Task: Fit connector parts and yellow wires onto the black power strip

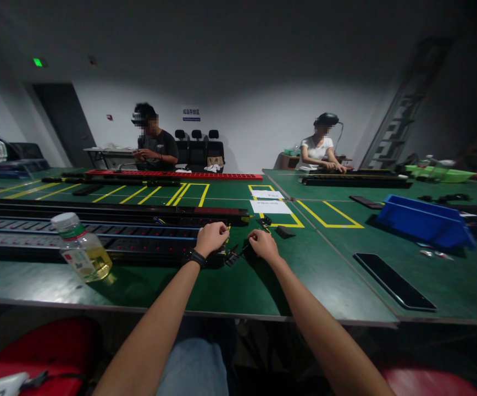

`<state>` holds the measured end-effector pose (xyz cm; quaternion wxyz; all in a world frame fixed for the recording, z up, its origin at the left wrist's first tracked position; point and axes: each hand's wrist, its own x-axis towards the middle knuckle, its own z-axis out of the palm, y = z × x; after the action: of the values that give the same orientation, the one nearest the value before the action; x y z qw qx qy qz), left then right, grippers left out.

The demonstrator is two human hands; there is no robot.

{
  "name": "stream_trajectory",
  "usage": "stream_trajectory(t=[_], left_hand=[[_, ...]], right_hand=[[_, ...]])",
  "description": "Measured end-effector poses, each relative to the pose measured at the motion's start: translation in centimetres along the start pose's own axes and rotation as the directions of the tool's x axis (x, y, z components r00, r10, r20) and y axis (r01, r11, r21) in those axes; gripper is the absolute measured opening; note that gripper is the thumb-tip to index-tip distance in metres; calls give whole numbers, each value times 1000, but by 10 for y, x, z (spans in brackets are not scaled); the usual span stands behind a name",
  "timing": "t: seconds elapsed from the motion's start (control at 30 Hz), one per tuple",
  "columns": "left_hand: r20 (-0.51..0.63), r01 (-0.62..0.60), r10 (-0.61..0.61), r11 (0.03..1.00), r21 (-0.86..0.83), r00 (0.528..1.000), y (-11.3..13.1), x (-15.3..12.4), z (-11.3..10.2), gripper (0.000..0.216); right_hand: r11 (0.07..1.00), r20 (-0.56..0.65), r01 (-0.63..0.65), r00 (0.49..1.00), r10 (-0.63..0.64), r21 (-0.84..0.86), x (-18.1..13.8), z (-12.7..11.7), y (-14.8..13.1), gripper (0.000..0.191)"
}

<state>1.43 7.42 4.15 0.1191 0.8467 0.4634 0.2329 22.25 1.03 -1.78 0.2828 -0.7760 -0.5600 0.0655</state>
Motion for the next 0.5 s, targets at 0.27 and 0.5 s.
stream_trajectory(t=[0.27,0.5], left_hand=[[-42,2,-3,999,-37,999,-3,-6,0,15],[-11,-22,23,999,45,1000,1,-10,0,16]], right_hand=[[1000,-5,-8,1000,8,3,-1,0,3,27],[1000,-12,21,1000,-21,-9,0,1,6,25]])
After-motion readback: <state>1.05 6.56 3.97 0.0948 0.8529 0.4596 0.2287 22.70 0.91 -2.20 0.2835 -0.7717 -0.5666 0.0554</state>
